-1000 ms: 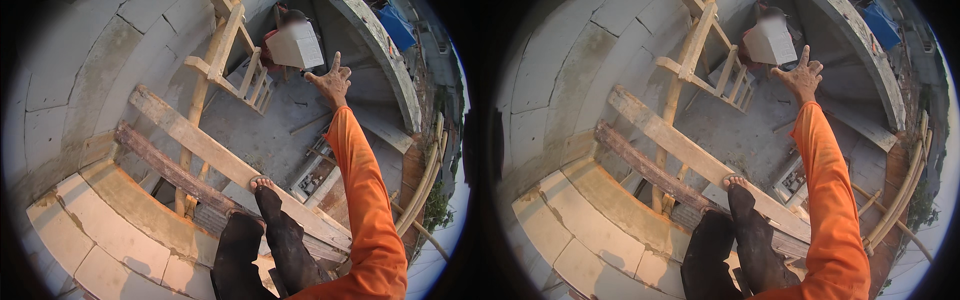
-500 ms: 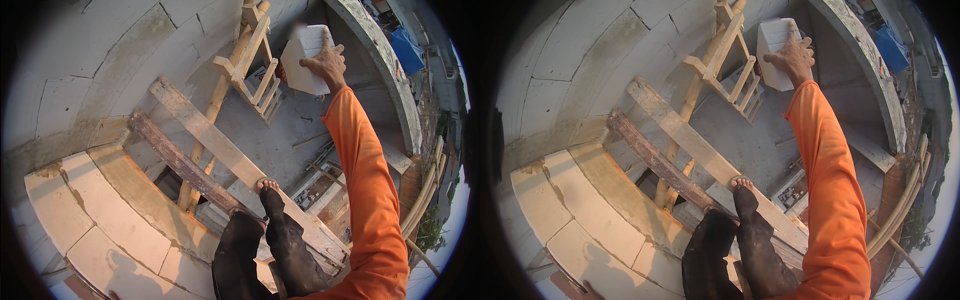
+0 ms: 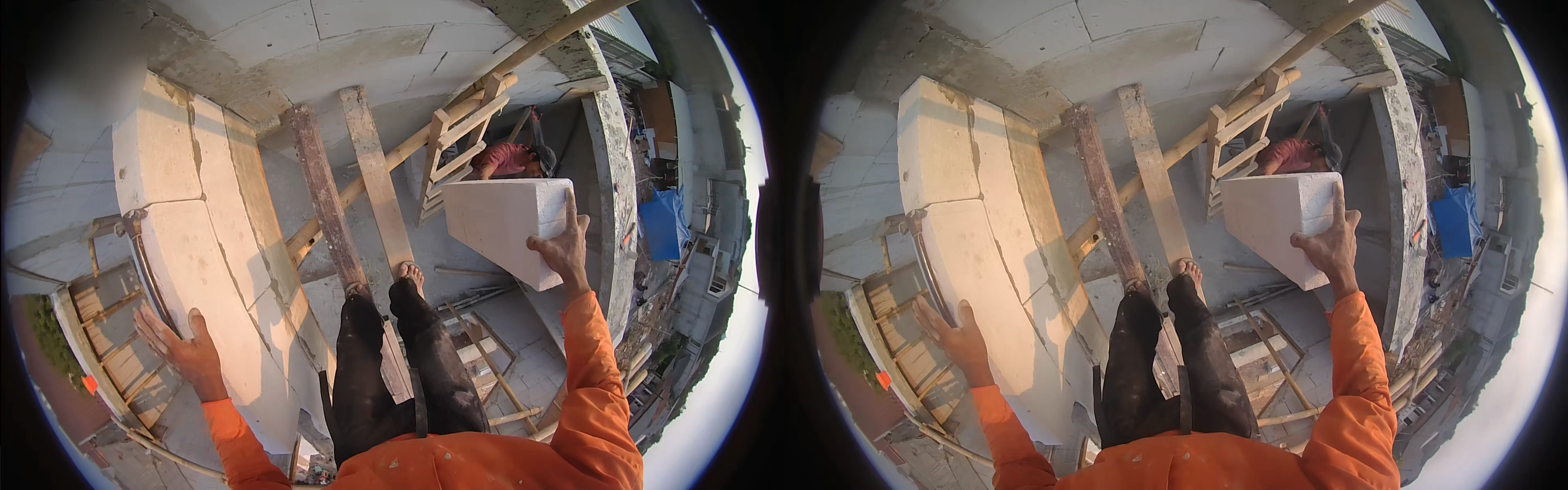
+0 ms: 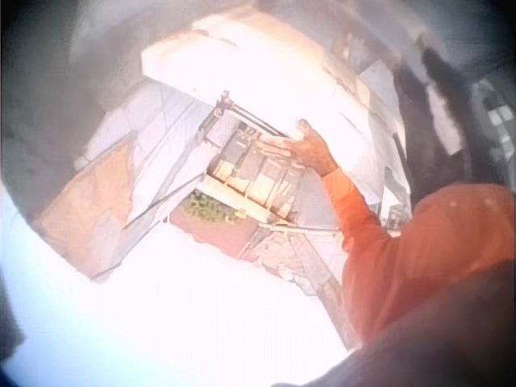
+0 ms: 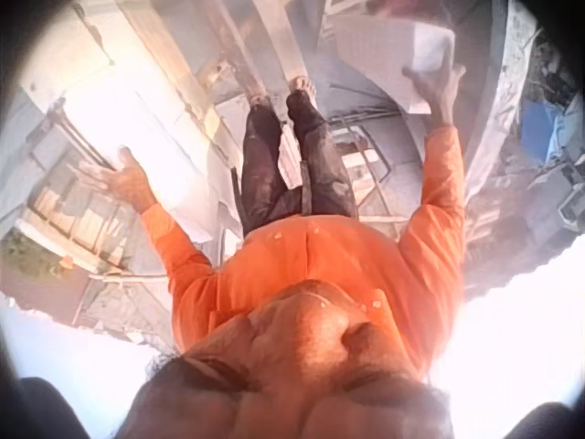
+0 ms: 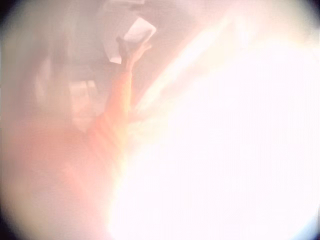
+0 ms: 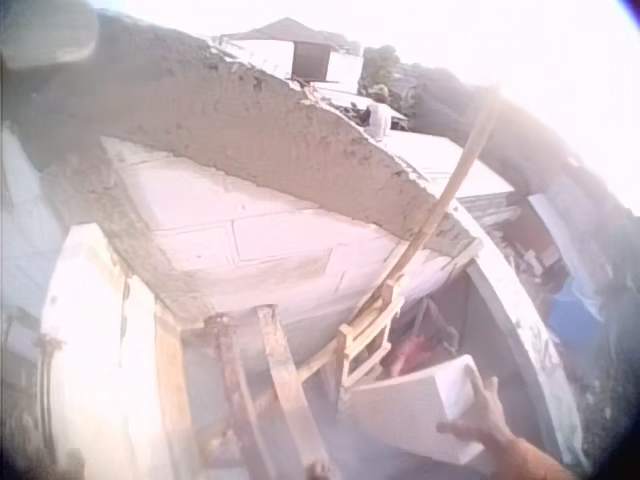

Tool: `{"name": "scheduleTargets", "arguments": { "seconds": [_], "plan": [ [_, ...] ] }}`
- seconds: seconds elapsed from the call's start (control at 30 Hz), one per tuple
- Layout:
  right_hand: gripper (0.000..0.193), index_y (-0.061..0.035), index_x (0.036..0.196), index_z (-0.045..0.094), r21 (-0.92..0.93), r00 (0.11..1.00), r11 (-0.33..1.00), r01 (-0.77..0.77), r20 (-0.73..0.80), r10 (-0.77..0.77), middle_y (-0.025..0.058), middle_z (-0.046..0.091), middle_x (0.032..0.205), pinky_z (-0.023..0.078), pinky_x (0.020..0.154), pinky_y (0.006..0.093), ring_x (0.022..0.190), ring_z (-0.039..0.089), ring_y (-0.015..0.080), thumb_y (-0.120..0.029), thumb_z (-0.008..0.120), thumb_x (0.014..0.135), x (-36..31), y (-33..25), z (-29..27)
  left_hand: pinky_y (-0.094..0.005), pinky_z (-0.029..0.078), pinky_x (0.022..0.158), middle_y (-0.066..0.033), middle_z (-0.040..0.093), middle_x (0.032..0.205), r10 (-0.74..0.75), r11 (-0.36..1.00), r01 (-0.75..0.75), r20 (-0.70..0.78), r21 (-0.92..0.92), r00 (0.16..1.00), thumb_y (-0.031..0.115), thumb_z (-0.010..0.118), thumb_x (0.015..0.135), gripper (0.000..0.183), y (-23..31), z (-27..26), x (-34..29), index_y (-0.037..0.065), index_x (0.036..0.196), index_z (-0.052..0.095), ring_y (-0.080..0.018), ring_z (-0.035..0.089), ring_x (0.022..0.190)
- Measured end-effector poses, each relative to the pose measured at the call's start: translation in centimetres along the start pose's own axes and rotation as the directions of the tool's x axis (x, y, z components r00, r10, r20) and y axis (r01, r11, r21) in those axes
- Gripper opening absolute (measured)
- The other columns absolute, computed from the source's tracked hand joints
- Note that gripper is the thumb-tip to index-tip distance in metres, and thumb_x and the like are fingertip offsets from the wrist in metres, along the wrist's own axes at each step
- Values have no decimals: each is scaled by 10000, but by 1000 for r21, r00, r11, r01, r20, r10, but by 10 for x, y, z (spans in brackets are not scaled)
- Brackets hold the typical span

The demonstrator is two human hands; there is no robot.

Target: The person places a lightweight concrete block on a partially built wall, aligns it by tapping it with a hammer, and applies mortar to the joints with a trowel.

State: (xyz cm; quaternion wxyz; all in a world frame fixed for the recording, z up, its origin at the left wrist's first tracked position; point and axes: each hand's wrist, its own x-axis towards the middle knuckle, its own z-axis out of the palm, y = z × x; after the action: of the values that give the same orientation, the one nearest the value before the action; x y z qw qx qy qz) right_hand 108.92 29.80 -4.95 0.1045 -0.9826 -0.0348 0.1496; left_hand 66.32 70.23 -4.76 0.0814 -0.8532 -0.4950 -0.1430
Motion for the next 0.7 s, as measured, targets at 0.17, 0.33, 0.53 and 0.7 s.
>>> {"name": "scheduleTargets", "arguments": {
  "seconds": [0.17,0.33,0.53,0.7],
  "plan": [
    [1291,-70,1544,252,30,919,928,371,130,-372,210,448,1260,476,1002,479,1158,548,392,-332,863,438,-117,-21,-140,-396,514,897,-168,670,1135,9,511,562,658,-650,753,195,604,935,406,120,87,-131,7,1294,572,-297,668,1001],
    [1222,-46,1507,302,494,991,865,-84,130,22,202,463,1270,457,984,487,1149,535,379,-428,832,474,-193,-19,-251,-334,475,913,-75,625,1210,73,-273,896,936,350,-344,492,434,1016,549,151,219,-215,80,1361,547,-186,587,1081],
    [1112,-44,1468,351,585,948,748,-313,238,210,190,488,1251,461,928,481,1119,539,370,-484,780,541,-174,9,-271,-313,474,904,-77,634,1192,354,-528,772,918,354,-180,512,436,1014,561,108,165,-264,74,1343,559,-178,591,1073],
    [1030,-42,1435,392,562,909,742,-365,389,153,180,508,1234,463,882,476,1093,543,362,-531,738,597,-151,12,-265,-295,474,897,-78,640,1177,388,-664,695,922,277,3,528,439,1013,572,62,74,-267,69,1328,569,-171,595,1067]
  ]
}}
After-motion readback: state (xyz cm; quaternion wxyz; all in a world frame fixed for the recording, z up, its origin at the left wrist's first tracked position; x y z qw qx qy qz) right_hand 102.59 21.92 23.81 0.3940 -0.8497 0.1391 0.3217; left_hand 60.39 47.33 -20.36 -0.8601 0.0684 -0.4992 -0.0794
